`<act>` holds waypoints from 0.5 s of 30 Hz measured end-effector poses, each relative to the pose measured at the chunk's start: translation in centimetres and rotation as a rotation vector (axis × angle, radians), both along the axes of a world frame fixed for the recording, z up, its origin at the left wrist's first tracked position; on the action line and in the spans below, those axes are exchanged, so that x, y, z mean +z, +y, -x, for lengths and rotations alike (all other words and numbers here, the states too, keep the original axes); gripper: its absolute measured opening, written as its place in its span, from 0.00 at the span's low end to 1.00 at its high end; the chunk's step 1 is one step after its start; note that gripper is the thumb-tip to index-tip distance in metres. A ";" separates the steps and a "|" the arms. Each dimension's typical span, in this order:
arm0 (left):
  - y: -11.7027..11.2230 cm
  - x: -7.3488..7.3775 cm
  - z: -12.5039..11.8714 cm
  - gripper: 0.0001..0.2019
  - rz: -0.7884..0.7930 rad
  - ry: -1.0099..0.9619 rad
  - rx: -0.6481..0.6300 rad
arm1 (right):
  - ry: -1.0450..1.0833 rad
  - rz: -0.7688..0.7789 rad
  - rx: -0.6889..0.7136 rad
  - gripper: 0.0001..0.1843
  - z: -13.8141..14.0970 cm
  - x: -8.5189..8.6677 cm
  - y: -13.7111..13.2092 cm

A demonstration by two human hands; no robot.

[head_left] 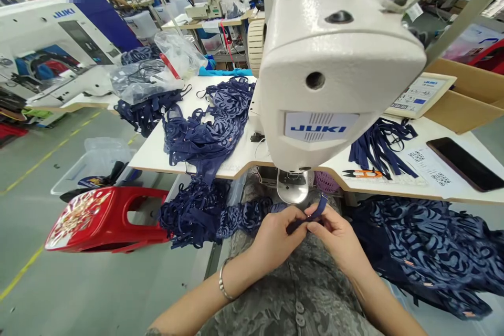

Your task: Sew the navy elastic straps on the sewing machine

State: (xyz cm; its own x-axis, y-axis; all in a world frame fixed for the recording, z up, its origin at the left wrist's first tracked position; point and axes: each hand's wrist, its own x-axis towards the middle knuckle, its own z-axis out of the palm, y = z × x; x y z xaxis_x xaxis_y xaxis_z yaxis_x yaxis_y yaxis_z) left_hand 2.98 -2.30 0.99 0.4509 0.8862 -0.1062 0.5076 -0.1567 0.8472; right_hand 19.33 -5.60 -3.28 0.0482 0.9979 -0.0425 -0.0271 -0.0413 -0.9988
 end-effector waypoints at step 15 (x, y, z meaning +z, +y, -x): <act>-0.9 -0.4 0.4 0.09 -0.471 0.111 -0.003 | 0.000 -0.469 -0.181 0.06 1.3 -0.1 -0.3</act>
State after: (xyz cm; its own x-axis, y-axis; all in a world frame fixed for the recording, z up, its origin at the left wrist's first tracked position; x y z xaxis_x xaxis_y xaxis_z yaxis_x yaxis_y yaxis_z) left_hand 2.62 -3.21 0.64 0.4625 0.8480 0.2587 0.5896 -0.5121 0.6246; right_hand 18.06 -5.94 -3.41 0.2225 0.8854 0.4082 0.0075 0.4171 -0.9088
